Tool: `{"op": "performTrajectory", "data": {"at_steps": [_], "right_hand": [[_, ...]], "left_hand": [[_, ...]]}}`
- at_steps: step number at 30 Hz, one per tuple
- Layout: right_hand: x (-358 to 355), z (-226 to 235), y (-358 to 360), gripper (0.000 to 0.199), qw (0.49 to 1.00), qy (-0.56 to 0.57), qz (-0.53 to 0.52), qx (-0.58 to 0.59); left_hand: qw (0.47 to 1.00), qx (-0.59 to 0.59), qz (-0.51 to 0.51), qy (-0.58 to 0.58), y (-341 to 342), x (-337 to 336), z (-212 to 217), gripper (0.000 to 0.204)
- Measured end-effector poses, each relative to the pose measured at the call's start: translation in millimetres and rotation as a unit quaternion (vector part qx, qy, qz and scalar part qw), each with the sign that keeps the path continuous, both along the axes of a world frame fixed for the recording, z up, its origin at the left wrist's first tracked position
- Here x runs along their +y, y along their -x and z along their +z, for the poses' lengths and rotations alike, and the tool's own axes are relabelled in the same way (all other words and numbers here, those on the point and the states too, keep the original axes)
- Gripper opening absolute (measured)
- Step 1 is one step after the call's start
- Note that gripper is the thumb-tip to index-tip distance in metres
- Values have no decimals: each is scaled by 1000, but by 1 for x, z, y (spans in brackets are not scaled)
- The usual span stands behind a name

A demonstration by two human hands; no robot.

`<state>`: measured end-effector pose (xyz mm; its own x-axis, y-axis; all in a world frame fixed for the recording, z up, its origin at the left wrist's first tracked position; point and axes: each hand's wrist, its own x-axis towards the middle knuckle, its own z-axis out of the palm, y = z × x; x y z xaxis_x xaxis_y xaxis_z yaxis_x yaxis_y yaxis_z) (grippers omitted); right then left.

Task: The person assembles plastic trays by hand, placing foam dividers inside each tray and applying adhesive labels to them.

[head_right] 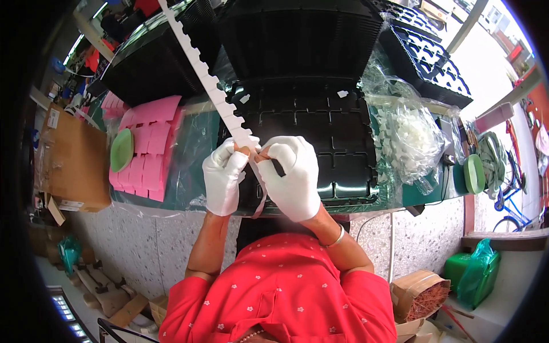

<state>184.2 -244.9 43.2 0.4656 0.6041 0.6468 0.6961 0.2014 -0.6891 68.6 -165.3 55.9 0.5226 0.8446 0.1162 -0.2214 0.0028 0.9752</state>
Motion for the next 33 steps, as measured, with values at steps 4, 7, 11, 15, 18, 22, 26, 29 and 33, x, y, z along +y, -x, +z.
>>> {"op": "performTrajectory", "data": {"at_steps": [4, 7, 11, 15, 18, 22, 26, 29, 33], "right_hand": [[-11, 8, -3, 25, 985, -58, -27, -158], [-37, 12, -10, 26, 984, -100, -22, -142], [-91, 23, -68, 15, 966, 47, -90, 237], [-122, -21, -106, 8, 964, 219, -100, 117], [-123, -51, -104, 12, 956, 250, -152, 23], [-114, -63, -102, 15, 935, 271, -221, -57], [-111, -68, -103, 19, 925, 287, -229, -100], [-109, -67, -101, 26, 908, 306, -261, -117], [-124, -80, -105, 25, 958, 96, -269, 2]], "left_hand": [[999, -23, -24, -25, -8, 11, -1, 6], [999, -31, 15, 33, -23, 22, -12, 9], [1000, -19, -4, -10, 13, 38, -26, 25], [998, -51, 11, 43, 22, 39, -38, 21], [998, -52, -3, 37, 24, 38, -44, 22], [998, -54, 15, 36, 27, 36, -46, 24], [997, -65, 41, 22, 36, 42, -51, 22], [995, -53, 79, 22, 44, 50, -57, 22], [994, -23, 109, 14, 62, 83, -75, 20]]}}
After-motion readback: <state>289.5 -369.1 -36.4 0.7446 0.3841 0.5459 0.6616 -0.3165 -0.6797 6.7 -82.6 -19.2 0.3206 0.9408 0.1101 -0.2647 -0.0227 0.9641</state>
